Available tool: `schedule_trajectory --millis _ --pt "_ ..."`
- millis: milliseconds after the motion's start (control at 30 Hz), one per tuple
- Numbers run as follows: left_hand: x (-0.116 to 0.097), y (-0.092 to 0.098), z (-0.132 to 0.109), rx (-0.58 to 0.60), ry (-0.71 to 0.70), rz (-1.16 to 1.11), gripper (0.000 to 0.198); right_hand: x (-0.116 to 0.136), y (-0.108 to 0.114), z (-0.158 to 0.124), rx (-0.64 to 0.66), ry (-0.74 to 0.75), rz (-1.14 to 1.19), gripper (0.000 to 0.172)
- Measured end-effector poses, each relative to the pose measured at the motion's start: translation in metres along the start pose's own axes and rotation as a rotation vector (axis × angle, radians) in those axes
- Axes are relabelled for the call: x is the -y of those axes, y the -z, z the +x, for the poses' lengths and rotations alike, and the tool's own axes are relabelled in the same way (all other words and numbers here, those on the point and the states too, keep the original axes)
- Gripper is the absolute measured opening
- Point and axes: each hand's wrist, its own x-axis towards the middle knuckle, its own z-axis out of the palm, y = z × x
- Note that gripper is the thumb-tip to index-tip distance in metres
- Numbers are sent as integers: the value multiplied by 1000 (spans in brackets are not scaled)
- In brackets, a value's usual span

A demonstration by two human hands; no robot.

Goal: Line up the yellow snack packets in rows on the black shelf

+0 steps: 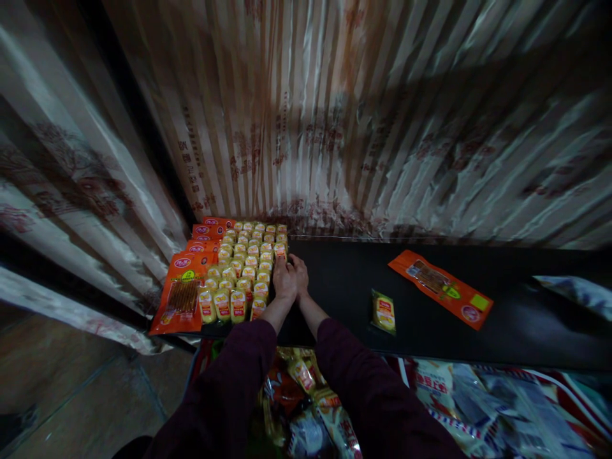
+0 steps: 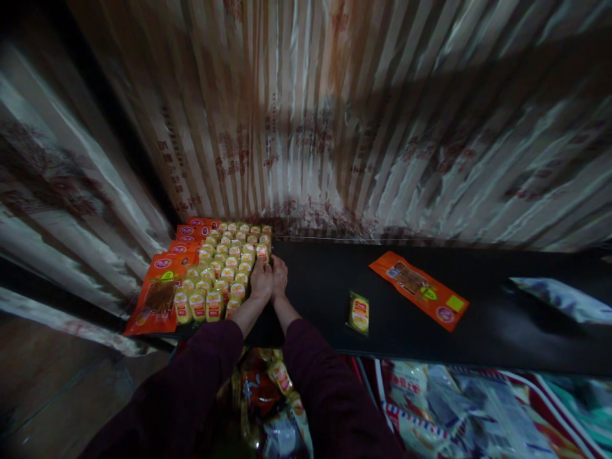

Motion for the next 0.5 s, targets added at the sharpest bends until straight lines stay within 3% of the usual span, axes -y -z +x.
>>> schedule_trajectory --millis 233,400,500 --pt "-5 31 -5 -37 -9 180 37 3 9 -6 -48 -49 58 41" --pt "-14 36 -13 16 7 282 34 14 23 -15 -77 -112 159 40" --pt "-31 39 -31 19 1 232 29 32 38 -31 -128 -167 281 38"
